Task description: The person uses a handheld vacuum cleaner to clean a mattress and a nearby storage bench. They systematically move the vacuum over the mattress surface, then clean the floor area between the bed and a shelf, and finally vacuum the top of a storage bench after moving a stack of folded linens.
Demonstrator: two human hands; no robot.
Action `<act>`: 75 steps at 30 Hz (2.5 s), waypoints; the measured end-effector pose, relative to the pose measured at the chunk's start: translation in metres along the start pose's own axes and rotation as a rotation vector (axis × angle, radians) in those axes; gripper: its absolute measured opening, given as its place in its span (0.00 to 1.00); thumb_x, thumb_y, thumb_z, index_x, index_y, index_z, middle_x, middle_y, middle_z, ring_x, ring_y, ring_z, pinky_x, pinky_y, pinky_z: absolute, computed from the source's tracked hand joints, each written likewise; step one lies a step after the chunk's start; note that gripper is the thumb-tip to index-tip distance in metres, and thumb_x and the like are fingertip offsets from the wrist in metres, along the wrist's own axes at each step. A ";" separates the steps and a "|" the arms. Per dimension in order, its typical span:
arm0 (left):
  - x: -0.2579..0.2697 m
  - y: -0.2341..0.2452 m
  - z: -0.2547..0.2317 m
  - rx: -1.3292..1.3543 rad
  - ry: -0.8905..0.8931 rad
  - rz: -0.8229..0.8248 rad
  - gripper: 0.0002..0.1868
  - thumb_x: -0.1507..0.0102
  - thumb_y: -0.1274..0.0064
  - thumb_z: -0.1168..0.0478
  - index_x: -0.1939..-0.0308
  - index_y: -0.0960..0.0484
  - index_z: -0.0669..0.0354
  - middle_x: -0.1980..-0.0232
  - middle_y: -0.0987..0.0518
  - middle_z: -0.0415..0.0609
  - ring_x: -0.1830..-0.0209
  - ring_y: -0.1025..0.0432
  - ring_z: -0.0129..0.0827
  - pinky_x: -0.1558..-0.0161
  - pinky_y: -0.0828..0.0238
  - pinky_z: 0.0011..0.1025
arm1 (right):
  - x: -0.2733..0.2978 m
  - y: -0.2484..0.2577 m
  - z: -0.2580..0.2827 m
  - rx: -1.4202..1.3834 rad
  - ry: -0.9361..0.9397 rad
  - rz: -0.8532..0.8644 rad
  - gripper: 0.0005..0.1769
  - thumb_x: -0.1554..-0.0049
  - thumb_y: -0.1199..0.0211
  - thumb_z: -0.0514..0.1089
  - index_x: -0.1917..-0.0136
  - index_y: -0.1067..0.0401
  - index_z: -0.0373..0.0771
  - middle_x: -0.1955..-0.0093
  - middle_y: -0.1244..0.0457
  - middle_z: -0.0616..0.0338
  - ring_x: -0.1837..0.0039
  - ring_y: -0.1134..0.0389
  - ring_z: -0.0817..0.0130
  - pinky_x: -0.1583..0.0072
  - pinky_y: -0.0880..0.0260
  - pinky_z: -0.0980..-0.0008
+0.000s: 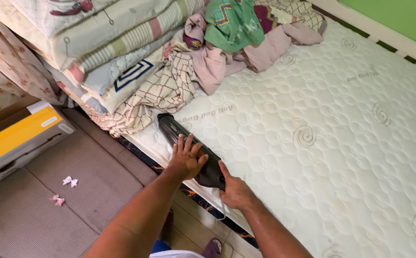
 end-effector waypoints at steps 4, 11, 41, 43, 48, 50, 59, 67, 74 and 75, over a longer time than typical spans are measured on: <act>-0.025 0.029 0.031 -0.028 0.007 0.028 0.37 0.32 0.66 0.34 0.22 0.45 0.40 0.15 0.65 0.51 0.16 0.77 0.55 0.21 0.73 0.53 | -0.030 0.008 0.035 0.033 0.004 0.007 0.60 0.45 0.39 0.43 0.16 0.79 0.58 0.45 0.32 0.40 0.42 0.29 0.43 0.36 0.30 0.53; -0.054 0.070 0.075 -0.005 0.105 0.045 0.37 0.34 0.66 0.35 0.21 0.48 0.35 0.14 0.69 0.47 0.15 0.77 0.54 0.21 0.69 0.53 | -0.070 0.004 0.098 0.011 -0.003 -0.017 0.60 0.44 0.41 0.42 0.16 0.83 0.54 0.44 0.33 0.37 0.41 0.30 0.42 0.35 0.31 0.53; 0.095 -0.075 -0.139 0.090 0.116 0.038 0.37 0.31 0.67 0.41 0.20 0.50 0.48 0.14 0.73 0.55 0.17 0.80 0.64 0.22 0.74 0.58 | 0.079 -0.056 -0.144 -0.046 0.011 -0.008 0.62 0.46 0.37 0.42 0.17 0.81 0.57 0.48 0.29 0.38 0.44 0.26 0.42 0.38 0.27 0.53; 0.096 -0.079 -0.130 0.106 0.082 -0.003 0.37 0.32 0.65 0.42 0.20 0.48 0.49 0.14 0.71 0.56 0.16 0.78 0.64 0.22 0.74 0.59 | 0.076 -0.066 -0.139 -0.068 0.000 -0.008 0.62 0.46 0.37 0.43 0.17 0.81 0.55 0.48 0.30 0.38 0.44 0.27 0.41 0.37 0.28 0.52; 0.071 -0.063 -0.101 0.066 0.084 0.048 0.36 0.31 0.66 0.42 0.20 0.48 0.47 0.15 0.71 0.54 0.17 0.79 0.62 0.22 0.75 0.58 | 0.054 -0.068 -0.106 -0.065 -0.017 0.012 0.63 0.45 0.38 0.45 0.17 0.84 0.52 0.45 0.30 0.36 0.42 0.28 0.40 0.36 0.28 0.52; 0.054 -0.054 -0.092 0.059 0.083 0.075 0.35 0.31 0.66 0.43 0.21 0.48 0.45 0.15 0.71 0.53 0.16 0.79 0.61 0.22 0.75 0.58 | 0.047 -0.062 -0.095 -0.065 -0.022 -0.009 0.63 0.45 0.37 0.46 0.17 0.84 0.52 0.44 0.31 0.36 0.41 0.29 0.40 0.36 0.28 0.52; -0.033 0.015 -0.034 -0.045 -0.013 0.106 0.34 0.30 0.67 0.42 0.21 0.47 0.43 0.14 0.69 0.52 0.17 0.77 0.64 0.22 0.68 0.59 | -0.012 -0.014 -0.002 -0.116 -0.086 -0.044 0.62 0.44 0.39 0.46 0.16 0.84 0.50 0.42 0.32 0.38 0.41 0.29 0.42 0.36 0.28 0.54; -0.100 0.050 0.000 0.013 -0.006 0.124 0.35 0.32 0.65 0.40 0.21 0.46 0.39 0.14 0.68 0.48 0.17 0.76 0.62 0.22 0.67 0.59 | -0.063 0.026 0.045 -0.114 -0.193 -0.051 0.60 0.45 0.39 0.44 0.15 0.79 0.52 0.40 0.32 0.41 0.39 0.29 0.47 0.35 0.28 0.59; -0.091 0.038 -0.018 0.043 0.022 0.132 0.35 0.33 0.65 0.42 0.21 0.46 0.41 0.14 0.69 0.47 0.16 0.79 0.59 0.22 0.72 0.58 | -0.043 0.028 0.030 -0.113 -0.175 -0.059 0.60 0.46 0.40 0.43 0.15 0.79 0.53 0.41 0.32 0.42 0.39 0.29 0.47 0.35 0.30 0.60; -0.086 0.038 -0.022 0.043 0.027 0.132 0.35 0.33 0.65 0.43 0.21 0.46 0.41 0.14 0.69 0.46 0.16 0.79 0.58 0.21 0.72 0.57 | -0.037 0.027 0.028 -0.121 -0.179 -0.045 0.61 0.46 0.40 0.43 0.15 0.79 0.53 0.41 0.32 0.42 0.39 0.29 0.48 0.35 0.29 0.60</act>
Point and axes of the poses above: each hand's wrist, its own x-axis away from the middle knuckle, its own y-axis out of the back of the hand, z = x × y, the point moved 1 cm from there along -x, towards the middle knuckle
